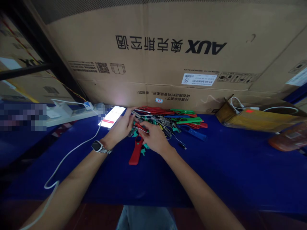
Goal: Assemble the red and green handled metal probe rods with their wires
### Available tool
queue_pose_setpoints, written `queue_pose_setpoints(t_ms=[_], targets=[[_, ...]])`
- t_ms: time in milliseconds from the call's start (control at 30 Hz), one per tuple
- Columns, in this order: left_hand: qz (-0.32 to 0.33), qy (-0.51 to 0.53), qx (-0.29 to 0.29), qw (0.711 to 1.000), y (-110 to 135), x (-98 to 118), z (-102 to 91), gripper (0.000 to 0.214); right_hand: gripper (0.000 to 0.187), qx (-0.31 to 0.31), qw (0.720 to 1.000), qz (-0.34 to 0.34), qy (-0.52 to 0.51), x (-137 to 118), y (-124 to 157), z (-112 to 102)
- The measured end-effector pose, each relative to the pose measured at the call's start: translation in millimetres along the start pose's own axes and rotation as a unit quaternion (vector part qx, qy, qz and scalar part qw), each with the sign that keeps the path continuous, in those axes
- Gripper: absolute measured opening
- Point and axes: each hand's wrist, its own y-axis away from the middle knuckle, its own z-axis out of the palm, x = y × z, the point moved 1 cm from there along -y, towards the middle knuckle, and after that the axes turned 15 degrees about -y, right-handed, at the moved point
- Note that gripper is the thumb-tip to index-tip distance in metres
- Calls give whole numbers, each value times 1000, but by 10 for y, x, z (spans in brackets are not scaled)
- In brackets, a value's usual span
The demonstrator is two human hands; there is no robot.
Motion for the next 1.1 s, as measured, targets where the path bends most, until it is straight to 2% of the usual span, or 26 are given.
queue_pose_setpoints(t_ms=[100,233,400,667,767,867,933,1000,1067,1100], targets=[[28,26,21,999,-5,-7,9,41,19,-21,998,-19,62,-65,14,-33],[72,16,4,997,-9,41,-20,44,20,-55,991,-35,118,-152,43,-44],[96,-17,-1,995,-16,132,-83,40,27,-77,990,-1,119,-247,79,-34],[92,-30,20,995,-27,181,-86,37,29,-74,993,-21,91,-137,50,-49],[95,-48,96,990,-38,184,-98,33,31,-68,996,-10,53,-101,44,-48],[106,-81,222,966,-6,190,-142,25,34,-68,997,24,-16,-67,43,-47],[64,-70,304,948,56,178,-150,19,37,-68,994,48,-76,-38,43,-44],[-4,3,358,934,137,155,-107,11,41,-65,988,63,-125,-11,42,-40],[-73,129,380,913,208,138,-10,15,42,-58,983,67,-159,7,41,-35],[-109,190,364,905,229,140,53,20,42,-54,981,68,-171,13,40,-32]])
